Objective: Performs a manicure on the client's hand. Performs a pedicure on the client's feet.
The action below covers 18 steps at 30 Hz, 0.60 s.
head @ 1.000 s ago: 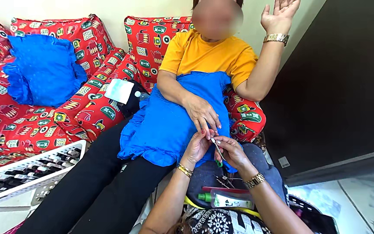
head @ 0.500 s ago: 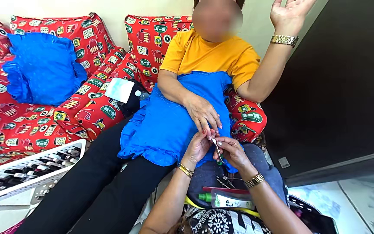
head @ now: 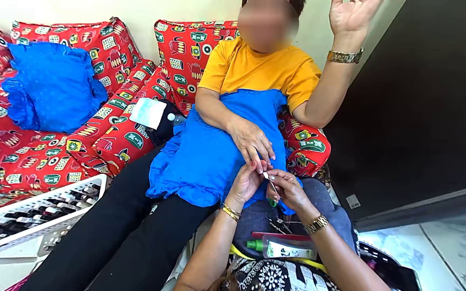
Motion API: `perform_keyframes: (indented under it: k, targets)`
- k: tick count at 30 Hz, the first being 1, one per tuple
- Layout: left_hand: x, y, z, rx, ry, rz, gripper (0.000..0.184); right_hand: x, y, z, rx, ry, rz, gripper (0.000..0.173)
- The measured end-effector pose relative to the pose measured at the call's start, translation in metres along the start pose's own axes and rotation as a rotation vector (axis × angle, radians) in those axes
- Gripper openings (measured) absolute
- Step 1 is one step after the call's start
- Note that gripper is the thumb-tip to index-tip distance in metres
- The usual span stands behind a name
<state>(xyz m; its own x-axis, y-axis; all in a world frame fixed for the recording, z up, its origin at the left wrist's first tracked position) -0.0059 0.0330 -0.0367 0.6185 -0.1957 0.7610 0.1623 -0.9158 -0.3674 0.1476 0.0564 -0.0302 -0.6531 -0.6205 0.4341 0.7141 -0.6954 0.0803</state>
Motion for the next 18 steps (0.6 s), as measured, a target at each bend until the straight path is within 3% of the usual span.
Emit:
perform_keyframes:
  k: [4,7,11,13,18]
  targets:
    - [0.003,0.0,-0.004,-0.036,-0.039,-0.051,0.02,-0.007,0.016,0.019,0.176,0.284,0.196,0.019]
    - [0.005,0.001,-0.002,-0.018,-0.05,-0.035,0.02,0.006,0.01,0.04,0.114,0.268,0.397,0.018]
    - [0.007,0.001,-0.001,0.008,-0.063,-0.021,0.022,0.03,-0.031,0.065,-0.19,0.183,0.157,0.014]
    - [0.007,0.001,-0.002,0.005,-0.048,-0.027,0.021,0.031,-0.043,0.066,-0.281,0.072,0.12,0.016]
    - [0.006,0.0,-0.004,-0.014,-0.1,-0.023,0.021,0.015,-0.005,0.017,-0.076,0.092,0.104,0.015]
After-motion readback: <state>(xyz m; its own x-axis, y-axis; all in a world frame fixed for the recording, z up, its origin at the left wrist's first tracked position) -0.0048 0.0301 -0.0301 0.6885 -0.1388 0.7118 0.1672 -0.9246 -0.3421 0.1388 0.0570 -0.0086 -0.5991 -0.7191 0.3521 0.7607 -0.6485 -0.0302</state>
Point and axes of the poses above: each hand's wrist, its own y-axis away from the middle knuckle, its own x-axis out of the palm, z = x × y, the point moved 1 cm from there along -y, towards the middle knuckle, and after that the axes turned 13 degrees about x, right-handed, at the moved point
